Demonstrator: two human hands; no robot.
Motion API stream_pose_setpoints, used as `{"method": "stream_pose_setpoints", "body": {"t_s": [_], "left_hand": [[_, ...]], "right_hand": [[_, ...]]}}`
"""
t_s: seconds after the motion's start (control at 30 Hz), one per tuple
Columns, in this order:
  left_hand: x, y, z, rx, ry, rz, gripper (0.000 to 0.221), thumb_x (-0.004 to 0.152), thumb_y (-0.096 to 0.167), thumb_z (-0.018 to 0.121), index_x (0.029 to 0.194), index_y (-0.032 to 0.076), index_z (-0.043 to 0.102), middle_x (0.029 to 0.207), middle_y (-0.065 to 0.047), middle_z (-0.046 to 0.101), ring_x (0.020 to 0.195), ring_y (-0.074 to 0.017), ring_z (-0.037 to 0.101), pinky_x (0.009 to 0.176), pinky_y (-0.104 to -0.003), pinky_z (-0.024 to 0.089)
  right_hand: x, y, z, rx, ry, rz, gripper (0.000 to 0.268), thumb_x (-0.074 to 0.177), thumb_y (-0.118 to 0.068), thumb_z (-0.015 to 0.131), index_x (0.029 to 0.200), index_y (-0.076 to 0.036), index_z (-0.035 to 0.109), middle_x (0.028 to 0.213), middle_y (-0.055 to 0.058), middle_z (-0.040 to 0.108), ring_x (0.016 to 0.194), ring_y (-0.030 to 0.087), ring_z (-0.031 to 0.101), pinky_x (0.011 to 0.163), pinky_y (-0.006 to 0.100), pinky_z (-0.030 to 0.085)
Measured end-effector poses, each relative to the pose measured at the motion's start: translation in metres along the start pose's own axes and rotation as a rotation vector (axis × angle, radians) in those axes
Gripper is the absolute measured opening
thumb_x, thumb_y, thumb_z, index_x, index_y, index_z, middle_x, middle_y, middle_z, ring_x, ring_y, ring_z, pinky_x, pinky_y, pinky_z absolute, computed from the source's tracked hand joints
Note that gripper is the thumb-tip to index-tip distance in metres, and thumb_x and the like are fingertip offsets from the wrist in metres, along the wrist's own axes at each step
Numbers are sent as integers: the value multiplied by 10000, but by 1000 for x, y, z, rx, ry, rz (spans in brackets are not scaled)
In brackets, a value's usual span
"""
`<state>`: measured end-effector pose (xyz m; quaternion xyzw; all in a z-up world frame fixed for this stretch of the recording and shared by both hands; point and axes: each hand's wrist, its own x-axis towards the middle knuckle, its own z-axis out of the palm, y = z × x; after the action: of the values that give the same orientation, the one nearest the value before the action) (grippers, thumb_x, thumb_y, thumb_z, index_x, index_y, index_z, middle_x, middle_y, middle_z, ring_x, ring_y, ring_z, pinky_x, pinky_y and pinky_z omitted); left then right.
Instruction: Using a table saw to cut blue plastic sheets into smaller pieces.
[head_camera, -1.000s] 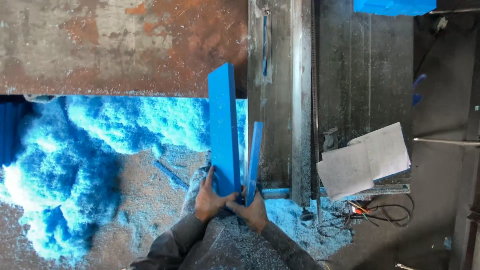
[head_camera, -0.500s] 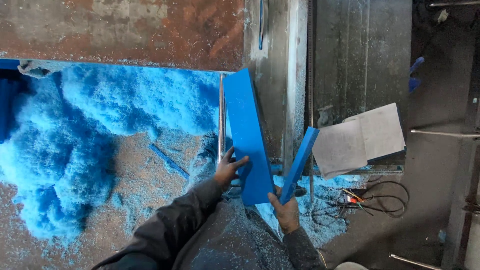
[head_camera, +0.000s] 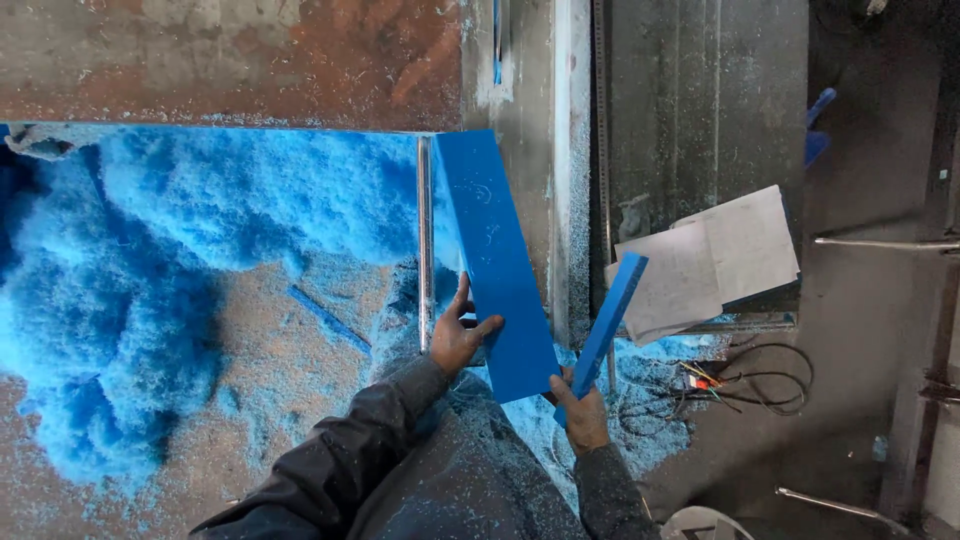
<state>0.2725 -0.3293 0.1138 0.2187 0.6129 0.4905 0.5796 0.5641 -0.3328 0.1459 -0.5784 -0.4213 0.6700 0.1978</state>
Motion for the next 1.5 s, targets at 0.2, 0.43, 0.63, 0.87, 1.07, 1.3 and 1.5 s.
{"method": "stream_pose_setpoints", "body": {"t_s": [0.2, 0.43, 0.63, 0.87, 1.07, 1.3, 1.5], "left_hand": [[48, -27, 10, 250, -18, 235, 1021, 925, 254, 823, 1655, 286, 111, 1551, -234, 482, 1223, -363, 646, 892, -468, 644], [88, -10, 27, 396, 41, 136, 1034, 854, 202, 809, 1640, 360, 156, 1518, -183, 552, 1191, -352, 697, 926, -494, 639], [125, -37, 37, 437, 27, 194, 1027, 879, 239, 761, 1681, 314, 122, 1474, -224, 578, 1163, -386, 674, 949, -528, 600], [156, -50, 31, 555, 159, 85, 637, 916, 400, 702, 1477, 137, 559, 1382, -200, 538, 1146, -404, 646, 1005, -509, 543], [161, -48, 40, 375, 201, 75, 687, 891, 408, 695, 1477, 75, 560, 1386, -226, 550, 1208, -404, 632, 1032, -513, 525], [124, 29, 30, 744, -91, -101, 921, 924, 476, 688, 1652, 154, 225, 1653, -255, 234, 1455, -475, 367, 1170, -573, 424], [144, 8, 56, 1414, -453, 366, 1064, 851, 515, 734, 1620, 77, 145, 1680, -156, 20, 1578, -357, 48, 1312, -549, 171]], "right_hand": [[-8, -15, 23, -46, 210, 13, 604, 921, -398, 688, 1402, -60, 546, 1371, 158, 628, 1196, 340, 647, 999, 545, 521], [-40, 22, 14, -336, 262, 130, 603, 930, -524, 609, 1297, -45, 611, 1221, 160, 716, 1078, 304, 741, 905, 479, 578], [-43, 65, 8, -235, 234, 258, 616, 917, -508, 649, 1233, 19, 617, 1110, 188, 747, 1054, 297, 762, 841, 460, 636], [-46, 65, 7, -229, 178, 343, 535, 936, -468, 670, 1124, 32, 638, 865, 165, 720, 725, 253, 752, 607, 422, 604], [-69, 142, -43, -699, 142, 349, 536, 977, -549, 644, 921, -17, 687, 639, 128, 621, 579, 241, 642, 549, 394, 480], [-71, 161, -57, -556, 10, 453, 781, 951, -748, 387, 856, -50, 726, 611, 70, 554, 572, 219, 544, 561, 364, 395], [-76, 149, -49, -583, 49, 434, 835, 903, -790, 349, 832, -49, 727, 620, 94, 585, 589, 237, 566, 568, 402, 406]]}}
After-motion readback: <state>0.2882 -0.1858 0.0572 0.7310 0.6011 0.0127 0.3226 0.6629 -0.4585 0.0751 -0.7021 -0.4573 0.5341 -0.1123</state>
